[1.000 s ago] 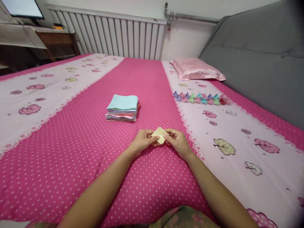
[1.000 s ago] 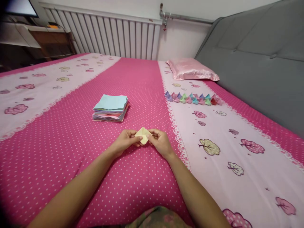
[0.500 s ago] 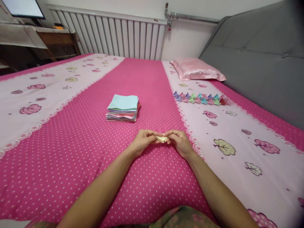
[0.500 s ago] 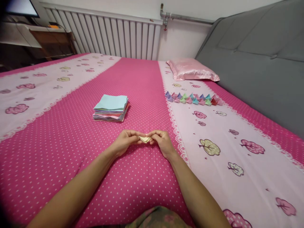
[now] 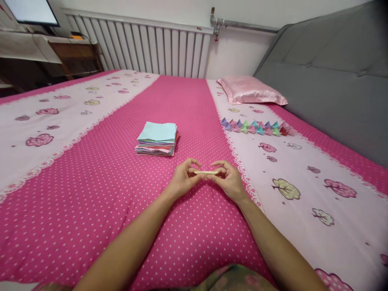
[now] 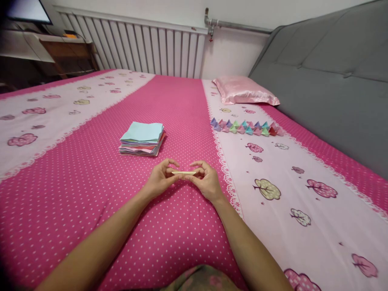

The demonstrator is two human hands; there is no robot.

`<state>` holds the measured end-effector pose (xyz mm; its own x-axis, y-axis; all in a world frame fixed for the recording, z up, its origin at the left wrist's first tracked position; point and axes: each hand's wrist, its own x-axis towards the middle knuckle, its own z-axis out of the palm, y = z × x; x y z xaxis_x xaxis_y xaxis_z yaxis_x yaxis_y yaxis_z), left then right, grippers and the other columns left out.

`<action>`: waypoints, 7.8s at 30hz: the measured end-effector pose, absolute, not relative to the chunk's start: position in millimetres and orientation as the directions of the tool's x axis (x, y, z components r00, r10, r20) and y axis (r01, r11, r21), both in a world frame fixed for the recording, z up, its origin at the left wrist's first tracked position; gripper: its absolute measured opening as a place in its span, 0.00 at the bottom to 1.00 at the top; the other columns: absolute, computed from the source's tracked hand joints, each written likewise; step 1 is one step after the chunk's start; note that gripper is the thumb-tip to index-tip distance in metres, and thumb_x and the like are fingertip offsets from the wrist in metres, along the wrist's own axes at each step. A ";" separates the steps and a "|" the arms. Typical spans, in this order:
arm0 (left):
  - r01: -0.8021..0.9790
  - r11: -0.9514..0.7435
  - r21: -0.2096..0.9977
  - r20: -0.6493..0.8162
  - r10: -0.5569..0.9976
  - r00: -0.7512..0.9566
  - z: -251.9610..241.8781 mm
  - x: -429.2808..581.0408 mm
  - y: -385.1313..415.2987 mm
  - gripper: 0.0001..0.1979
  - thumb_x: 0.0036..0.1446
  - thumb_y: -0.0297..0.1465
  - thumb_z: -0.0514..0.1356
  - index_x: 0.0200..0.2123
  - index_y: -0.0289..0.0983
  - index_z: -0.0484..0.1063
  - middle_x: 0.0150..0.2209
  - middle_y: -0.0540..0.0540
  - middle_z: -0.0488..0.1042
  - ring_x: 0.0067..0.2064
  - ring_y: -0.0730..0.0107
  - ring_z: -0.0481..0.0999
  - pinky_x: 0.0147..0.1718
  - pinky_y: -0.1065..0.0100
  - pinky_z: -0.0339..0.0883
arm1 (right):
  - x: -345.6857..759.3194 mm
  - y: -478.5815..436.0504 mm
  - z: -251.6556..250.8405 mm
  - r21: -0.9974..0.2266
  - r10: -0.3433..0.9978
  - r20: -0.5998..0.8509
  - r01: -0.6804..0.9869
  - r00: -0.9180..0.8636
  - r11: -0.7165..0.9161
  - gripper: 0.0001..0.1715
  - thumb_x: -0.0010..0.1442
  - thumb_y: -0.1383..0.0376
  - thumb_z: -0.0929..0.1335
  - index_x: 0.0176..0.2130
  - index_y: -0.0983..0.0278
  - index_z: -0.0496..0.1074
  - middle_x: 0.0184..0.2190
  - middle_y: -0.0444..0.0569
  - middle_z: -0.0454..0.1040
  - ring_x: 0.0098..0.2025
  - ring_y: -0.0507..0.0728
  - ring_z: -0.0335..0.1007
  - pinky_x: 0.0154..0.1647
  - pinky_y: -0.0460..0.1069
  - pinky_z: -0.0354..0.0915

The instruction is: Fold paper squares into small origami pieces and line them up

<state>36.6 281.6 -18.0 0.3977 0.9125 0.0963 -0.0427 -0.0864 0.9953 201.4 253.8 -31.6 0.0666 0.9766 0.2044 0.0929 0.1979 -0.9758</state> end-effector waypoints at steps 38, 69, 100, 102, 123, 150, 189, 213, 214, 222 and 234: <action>-0.015 -0.095 0.995 0.092 0.886 0.455 -24.4 35.8 283.8 0.15 0.47 0.36 0.63 0.34 0.31 0.75 0.30 0.43 0.78 0.31 0.67 0.77 0.33 0.69 0.68 | 204.4 251.9 -28.4 -0.923 0.955 0.296 0.246 -0.034 0.295 0.06 0.51 0.64 0.68 0.26 0.65 0.73 0.21 0.44 0.72 0.22 0.50 0.65 0.22 0.44 0.61; 0.020 0.049 0.999 -0.053 0.905 0.422 -16.3 35.0 279.5 0.17 0.42 0.39 0.66 0.30 0.30 0.75 0.26 0.43 0.76 0.24 0.74 0.71 0.23 0.73 0.61 | 206.3 252.8 -31.4 -0.947 0.945 0.320 0.054 0.064 0.316 0.08 0.51 0.63 0.70 0.34 0.63 0.72 0.30 0.46 0.74 0.31 0.52 0.71 0.34 0.47 0.68; 0.191 -0.247 0.950 0.141 0.885 0.443 -27.7 42.7 275.9 0.10 0.47 0.26 0.56 0.34 0.32 0.74 0.29 0.46 0.75 0.28 0.73 0.70 0.28 0.73 0.62 | 188.4 245.4 -31.4 -0.806 0.883 0.461 0.375 -0.089 0.458 0.22 0.51 0.71 0.65 0.47 0.60 0.69 0.40 0.49 0.74 0.39 0.55 0.70 0.43 0.51 0.67; 0.096 -0.160 0.982 0.107 0.902 0.418 -27.9 43.2 277.1 0.12 0.45 0.25 0.58 0.36 0.32 0.74 0.32 0.45 0.75 0.31 0.71 0.72 0.31 0.72 0.64 | 187.1 244.3 -27.1 -0.759 0.863 0.497 0.438 -0.087 0.482 0.22 0.50 0.72 0.65 0.46 0.59 0.70 0.41 0.49 0.73 0.40 0.56 0.69 0.43 0.52 0.67; -0.400 0.195 0.896 -0.023 0.918 0.396 -22.6 40.0 279.5 0.23 0.38 0.24 0.67 0.42 0.34 0.71 0.39 0.44 0.75 0.40 0.70 0.73 0.42 0.69 0.64 | 193.1 248.5 -31.4 -0.951 0.963 0.270 0.157 0.013 0.265 0.11 0.51 0.65 0.68 0.37 0.63 0.74 0.41 0.53 0.75 0.42 0.59 0.72 0.46 0.55 0.67; -0.104 0.028 0.994 0.007 0.946 0.325 -21.0 35.6 277.1 0.12 0.40 0.37 0.66 0.21 0.32 0.76 0.20 0.46 0.73 0.22 0.74 0.67 0.25 0.72 0.59 | 189.5 247.8 -36.0 -0.995 0.990 0.071 0.057 -0.126 0.079 0.17 0.48 0.55 0.71 0.25 0.65 0.65 0.17 0.41 0.68 0.20 0.49 0.64 0.21 0.45 0.60; 0.343 -0.344 0.874 0.229 0.915 0.333 -27.0 31.6 286.2 0.13 0.50 0.38 0.60 0.31 0.34 0.78 0.27 0.44 0.76 0.27 0.71 0.70 0.26 0.71 0.61 | 191.7 251.1 -36.4 -0.956 0.978 0.208 0.217 0.035 0.195 0.16 0.51 0.59 0.70 0.39 0.65 0.73 0.34 0.51 0.77 0.33 0.56 0.72 0.33 0.49 0.68; 0.355 -0.205 0.912 0.098 0.950 0.297 -33.1 36.0 285.6 0.13 0.45 0.34 0.60 0.34 0.32 0.75 0.23 0.48 0.73 0.22 0.77 0.65 0.21 0.74 0.57 | 194.6 253.2 -38.7 -0.968 0.988 0.152 0.204 0.006 0.147 0.13 0.50 0.60 0.69 0.36 0.65 0.74 0.33 0.51 0.78 0.33 0.57 0.75 0.36 0.51 0.71; 0.378 -0.200 0.904 0.086 0.951 0.297 -32.7 35.2 285.8 0.14 0.45 0.36 0.61 0.33 0.33 0.76 0.23 0.48 0.74 0.22 0.76 0.65 0.21 0.74 0.56 | 194.7 253.6 -39.3 -0.972 0.989 0.147 0.188 0.009 0.142 0.14 0.50 0.60 0.69 0.37 0.65 0.74 0.33 0.51 0.78 0.34 0.57 0.75 0.37 0.51 0.71; 0.458 -0.281 0.844 0.158 0.944 0.288 -30.2 34.4 285.0 0.16 0.48 0.42 0.59 0.29 0.35 0.77 0.20 0.49 0.72 0.22 0.75 0.64 0.21 0.74 0.54 | 191.9 250.5 -33.0 -0.928 0.975 0.223 0.307 -0.001 0.212 0.13 0.52 0.59 0.68 0.36 0.64 0.75 0.34 0.52 0.77 0.34 0.57 0.74 0.36 0.51 0.70; 0.470 -0.424 0.774 0.294 0.899 0.325 -25.8 36.8 278.8 0.09 0.49 0.35 0.59 0.28 0.35 0.75 0.22 0.51 0.71 0.21 0.78 0.64 0.23 0.74 0.57 | 190.0 245.5 -26.6 -0.840 0.940 0.338 0.462 0.035 0.285 0.09 0.53 0.62 0.67 0.31 0.64 0.76 0.29 0.49 0.77 0.31 0.56 0.73 0.34 0.50 0.68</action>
